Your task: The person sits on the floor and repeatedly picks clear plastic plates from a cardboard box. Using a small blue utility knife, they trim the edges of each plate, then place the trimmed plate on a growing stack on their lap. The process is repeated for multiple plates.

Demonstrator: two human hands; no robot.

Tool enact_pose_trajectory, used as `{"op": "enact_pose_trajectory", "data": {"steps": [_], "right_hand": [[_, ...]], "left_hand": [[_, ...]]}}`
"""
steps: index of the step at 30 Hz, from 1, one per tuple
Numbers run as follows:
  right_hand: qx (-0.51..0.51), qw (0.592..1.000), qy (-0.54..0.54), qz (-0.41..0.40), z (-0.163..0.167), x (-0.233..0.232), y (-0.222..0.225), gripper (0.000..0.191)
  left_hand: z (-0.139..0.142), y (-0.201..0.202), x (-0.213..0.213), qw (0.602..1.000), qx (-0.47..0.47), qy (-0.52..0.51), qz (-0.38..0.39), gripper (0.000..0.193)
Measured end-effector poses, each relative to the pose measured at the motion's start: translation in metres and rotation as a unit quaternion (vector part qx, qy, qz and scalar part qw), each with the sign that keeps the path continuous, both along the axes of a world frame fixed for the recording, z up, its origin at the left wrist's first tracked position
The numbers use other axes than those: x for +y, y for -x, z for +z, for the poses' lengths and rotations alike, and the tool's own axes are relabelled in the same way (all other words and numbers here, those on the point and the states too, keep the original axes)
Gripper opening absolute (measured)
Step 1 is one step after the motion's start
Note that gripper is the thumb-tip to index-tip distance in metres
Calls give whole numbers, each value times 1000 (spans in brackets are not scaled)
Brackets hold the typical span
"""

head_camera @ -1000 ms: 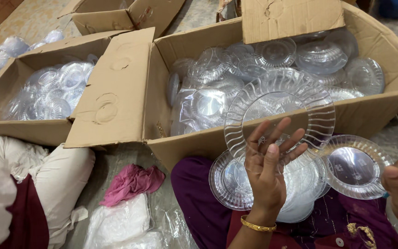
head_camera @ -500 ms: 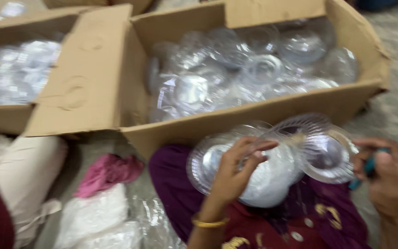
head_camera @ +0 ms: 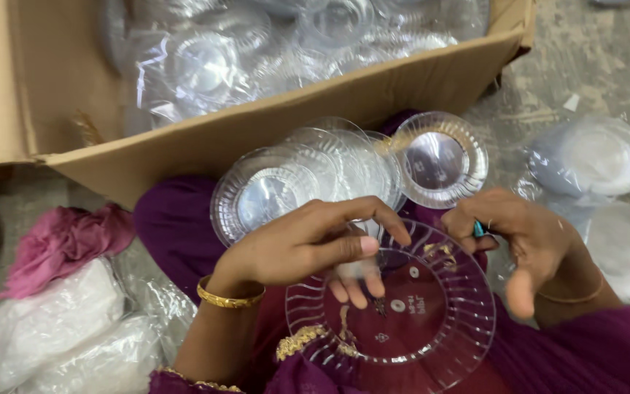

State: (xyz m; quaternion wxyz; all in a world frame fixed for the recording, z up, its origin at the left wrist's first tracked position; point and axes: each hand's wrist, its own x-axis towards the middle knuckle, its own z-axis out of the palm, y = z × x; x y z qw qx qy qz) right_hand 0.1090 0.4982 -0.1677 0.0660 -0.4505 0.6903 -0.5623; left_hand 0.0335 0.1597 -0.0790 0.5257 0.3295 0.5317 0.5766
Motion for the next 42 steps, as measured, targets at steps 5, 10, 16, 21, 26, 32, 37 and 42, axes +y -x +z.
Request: {"op": "enact_pose_trajectory", "data": {"steps": [5,10,16,21,26,32,37,42], "right_hand": [[33,998,-15,60,-3,-3,6,126],[39,996,-21,79,6,-3,9,149],[67,993,-24,92,10,-9,12,149],[55,991,-96,78,16,-6,7,120],[68,991,-98,64,19,-7,3,108],[59,990,-99,79,16,-8,1,115],[80,992,-47,83,11,-7,0,142],[75,994,-41,74,9,-7,-5,133]], "left_hand": [[-13,3,17,999,-25,2,-27,41],[-21,4,28,997,-55,12,-44,57],[-19,-1,27,998,-43,48,-28,55],[-13,-5,28,996,-53,65,-27,53],[-11,-8,28,996,-46,77,-27,53],[-13,-9,29,996,-43,80,-27,53],[-14,-11,29,996,-39,77,-26,52],[-14,-12,27,996,-34,82,-21,52]]}}
